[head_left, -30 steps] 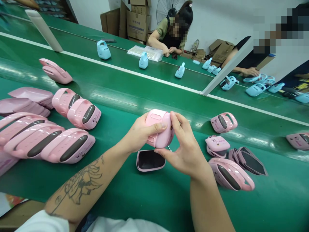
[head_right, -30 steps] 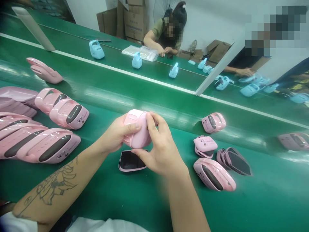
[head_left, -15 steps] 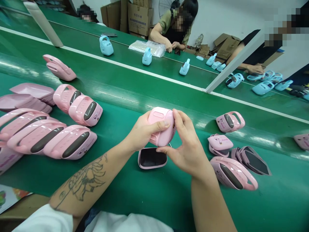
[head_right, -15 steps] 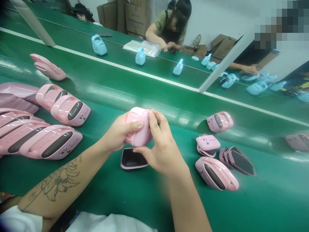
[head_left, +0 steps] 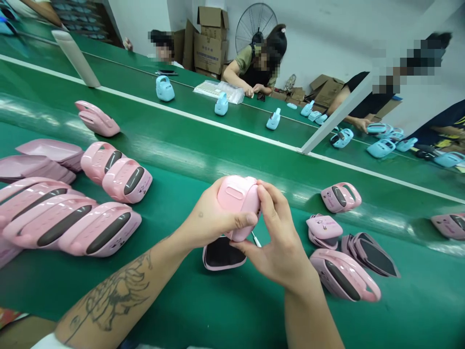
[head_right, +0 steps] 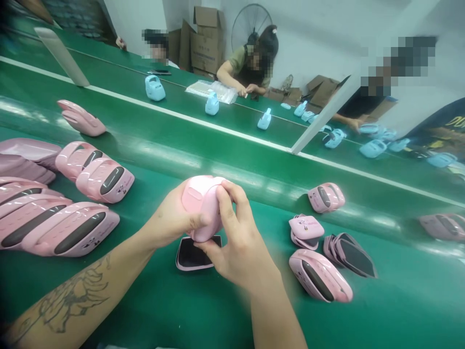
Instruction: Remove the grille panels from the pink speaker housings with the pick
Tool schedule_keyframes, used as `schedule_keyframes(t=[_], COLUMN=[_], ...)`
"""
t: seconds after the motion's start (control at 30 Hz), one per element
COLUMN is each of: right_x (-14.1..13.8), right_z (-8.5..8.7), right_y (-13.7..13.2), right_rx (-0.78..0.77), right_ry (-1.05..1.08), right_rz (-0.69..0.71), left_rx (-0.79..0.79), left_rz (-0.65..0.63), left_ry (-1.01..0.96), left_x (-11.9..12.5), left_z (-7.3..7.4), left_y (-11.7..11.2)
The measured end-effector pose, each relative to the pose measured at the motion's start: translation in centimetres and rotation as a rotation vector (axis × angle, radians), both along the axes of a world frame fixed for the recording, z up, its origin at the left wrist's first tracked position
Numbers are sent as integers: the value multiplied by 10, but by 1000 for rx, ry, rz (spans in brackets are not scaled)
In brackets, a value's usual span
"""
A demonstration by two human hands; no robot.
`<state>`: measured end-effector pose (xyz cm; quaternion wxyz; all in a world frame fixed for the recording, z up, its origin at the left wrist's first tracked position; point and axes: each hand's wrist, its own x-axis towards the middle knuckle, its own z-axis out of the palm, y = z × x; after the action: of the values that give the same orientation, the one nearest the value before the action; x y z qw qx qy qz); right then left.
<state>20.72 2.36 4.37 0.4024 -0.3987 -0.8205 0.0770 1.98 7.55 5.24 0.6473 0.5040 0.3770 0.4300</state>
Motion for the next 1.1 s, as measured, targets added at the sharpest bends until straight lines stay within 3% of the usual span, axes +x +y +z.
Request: schedule_keyframes(t=[0.3,1.1], right_x=[-2,-2], right_z=[5,11], right_y=[-6,-9], right_rx=[23,50], right_ry=[17,-5], right_rz=[-1,1], left_rx=[70,149], left_rz=[77,85], left_ry=[-20,-3], left_x=[-2,-3], left_z=[-1,-2], left_y=[-6,-12])
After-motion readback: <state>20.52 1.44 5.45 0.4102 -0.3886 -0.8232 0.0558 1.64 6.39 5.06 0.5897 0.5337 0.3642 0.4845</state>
